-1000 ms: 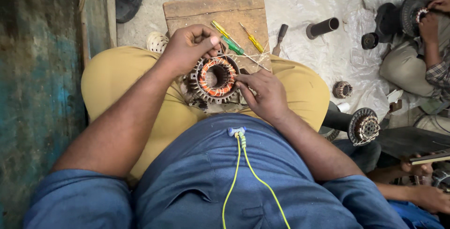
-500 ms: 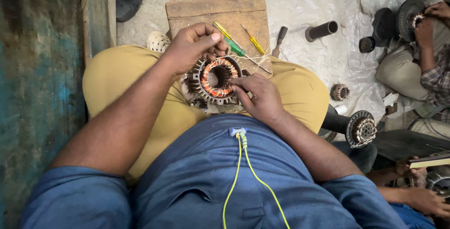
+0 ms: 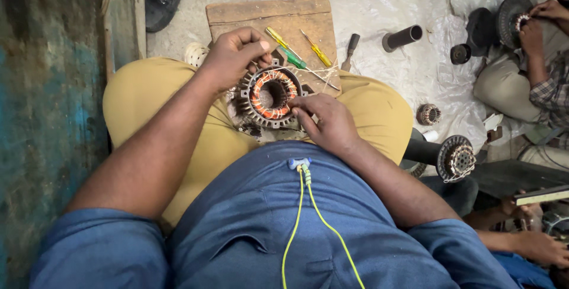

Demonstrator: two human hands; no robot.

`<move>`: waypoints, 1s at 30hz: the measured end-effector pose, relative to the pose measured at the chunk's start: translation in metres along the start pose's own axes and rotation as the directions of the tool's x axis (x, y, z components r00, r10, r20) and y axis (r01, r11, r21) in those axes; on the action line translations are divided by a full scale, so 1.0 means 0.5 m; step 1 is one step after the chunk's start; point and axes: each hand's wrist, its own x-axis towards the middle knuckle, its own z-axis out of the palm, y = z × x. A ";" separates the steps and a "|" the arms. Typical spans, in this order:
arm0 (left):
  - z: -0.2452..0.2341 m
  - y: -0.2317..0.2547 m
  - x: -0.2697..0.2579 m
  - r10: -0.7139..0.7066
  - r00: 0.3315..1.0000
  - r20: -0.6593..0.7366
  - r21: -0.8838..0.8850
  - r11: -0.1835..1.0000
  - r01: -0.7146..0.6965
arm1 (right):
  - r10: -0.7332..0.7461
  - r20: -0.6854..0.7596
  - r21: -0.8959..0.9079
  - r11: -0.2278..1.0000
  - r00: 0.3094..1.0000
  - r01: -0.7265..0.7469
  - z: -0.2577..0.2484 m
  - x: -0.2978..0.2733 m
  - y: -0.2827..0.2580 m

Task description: The person sits on the floor and works on a motor stator, using a screwdriver to adjust copper windings and inserting white string into the slots. They repeatedly pull and reposition the string while manipulating the windings.

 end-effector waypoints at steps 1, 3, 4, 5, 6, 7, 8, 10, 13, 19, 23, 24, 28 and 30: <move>0.000 0.001 -0.003 0.010 1.000 0.000 -0.022 1.000 -0.010 | 0.015 -0.016 -0.009 1.000 1.000 -0.015 -0.004 -0.003 -0.004; -0.001 0.003 -0.013 0.027 1.000 0.002 -0.063 0.998 -0.027 | 0.044 -0.048 -0.024 0.999 0.998 -0.046 -0.012 -0.009 -0.011; 0.000 0.005 -0.021 0.024 1.000 -0.012 -0.053 0.998 -0.025 | 0.034 -0.063 -0.002 0.999 0.997 -0.034 -0.016 -0.012 -0.014; 0.004 0.007 -0.026 0.022 1.000 -0.019 -0.041 0.999 -0.023 | 0.028 -0.084 0.019 0.999 0.996 -0.026 -0.017 -0.016 -0.017; 0.009 0.010 -0.033 0.020 0.999 -0.026 -0.028 0.999 -0.020 | 0.022 -0.105 0.040 0.999 0.994 -0.018 -0.018 -0.019 -0.020; 0.015 0.014 -0.037 0.024 1.000 -0.016 -0.020 1.000 -0.024 | -0.040 -0.134 0.004 0.999 0.990 0.041 -0.020 -0.019 -0.020; 0.020 0.019 -0.043 0.028 1.000 -0.006 -0.011 1.000 -0.028 | -0.102 -0.159 -0.035 0.995 0.982 0.098 -0.019 -0.018 -0.020; 0.036 0.018 -0.059 0.022 1.000 -0.009 -0.012 1.000 -0.022 | -0.146 -0.169 -0.070 0.988 0.975 0.136 -0.012 -0.025 -0.021; 0.055 0.026 -0.073 -0.006 0.999 -0.045 -0.040 0.999 0.004 | -0.117 -0.165 -0.070 0.992 0.979 0.107 -0.008 -0.025 -0.020; 0.063 0.033 -0.094 -0.099 0.992 -0.072 -0.098 0.991 0.092 | -0.159 -0.240 -0.063 0.987 0.958 0.148 -0.011 -0.017 -0.016; 0.040 0.017 -0.083 -0.058 0.994 -0.095 -0.042 0.998 0.055 | -0.140 -0.237 -0.017 0.990 0.961 0.140 -0.004 -0.002 -0.001; 0.033 0.013 -0.078 -0.041 0.994 -0.103 -0.025 0.999 0.039 | -0.153 -0.248 -0.006 0.988 0.957 0.157 -0.002 0.001 0.002; 0.017 -0.006 -0.071 0.146 0.978 -0.149 0.292 0.951 -0.097 | -0.074 -0.246 0.037 0.996 0.966 0.085 0.008 -0.005 0.021; 0.014 -0.006 -0.073 0.213 0.949 -0.233 0.439 0.894 -0.093 | 0.023 -0.222 0.076 0.997 0.975 -0.006 0.013 -0.015 0.038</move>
